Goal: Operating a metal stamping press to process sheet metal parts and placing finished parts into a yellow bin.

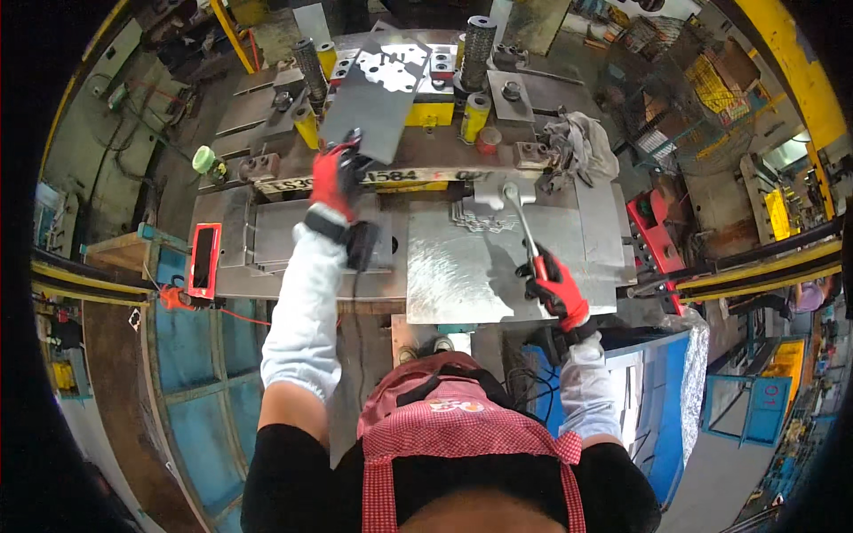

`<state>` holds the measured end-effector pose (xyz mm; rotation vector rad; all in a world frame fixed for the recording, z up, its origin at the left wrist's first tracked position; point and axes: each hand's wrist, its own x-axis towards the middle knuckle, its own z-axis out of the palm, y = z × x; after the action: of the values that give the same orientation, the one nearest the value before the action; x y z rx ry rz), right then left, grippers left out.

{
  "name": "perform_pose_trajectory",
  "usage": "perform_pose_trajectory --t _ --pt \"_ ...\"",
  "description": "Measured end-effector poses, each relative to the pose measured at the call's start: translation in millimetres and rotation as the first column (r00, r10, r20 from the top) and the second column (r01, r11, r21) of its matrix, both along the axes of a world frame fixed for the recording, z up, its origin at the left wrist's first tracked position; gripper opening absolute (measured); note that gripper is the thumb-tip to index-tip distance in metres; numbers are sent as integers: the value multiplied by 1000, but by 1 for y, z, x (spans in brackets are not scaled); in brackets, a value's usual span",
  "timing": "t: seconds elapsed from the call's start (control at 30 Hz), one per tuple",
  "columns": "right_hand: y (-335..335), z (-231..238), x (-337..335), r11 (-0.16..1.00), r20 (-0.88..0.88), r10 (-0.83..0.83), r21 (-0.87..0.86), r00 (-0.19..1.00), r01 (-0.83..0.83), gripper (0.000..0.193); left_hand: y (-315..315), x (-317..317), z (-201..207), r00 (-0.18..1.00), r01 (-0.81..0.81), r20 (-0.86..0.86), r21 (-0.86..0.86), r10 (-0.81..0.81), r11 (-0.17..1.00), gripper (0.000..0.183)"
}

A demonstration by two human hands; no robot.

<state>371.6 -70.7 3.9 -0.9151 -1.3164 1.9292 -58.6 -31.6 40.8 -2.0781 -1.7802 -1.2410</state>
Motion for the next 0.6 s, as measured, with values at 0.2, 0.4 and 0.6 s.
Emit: perform_pose_trajectory --t 0.2,0.4,0.6 --pt "-18 -38 -31 991 134 -135 12 982 135 28 -90 -37 42 906 -137 396 -56 148 989 22" --pt "-31 15 -42 985 283 -162 109 945 136 50 -126 -69 99 795 160 581 -480 176 862 26" --pt "-38 95 -108 556 547 103 661 831 -504 77 -83 -54 100 835 523 523 -654 -172 546 25"
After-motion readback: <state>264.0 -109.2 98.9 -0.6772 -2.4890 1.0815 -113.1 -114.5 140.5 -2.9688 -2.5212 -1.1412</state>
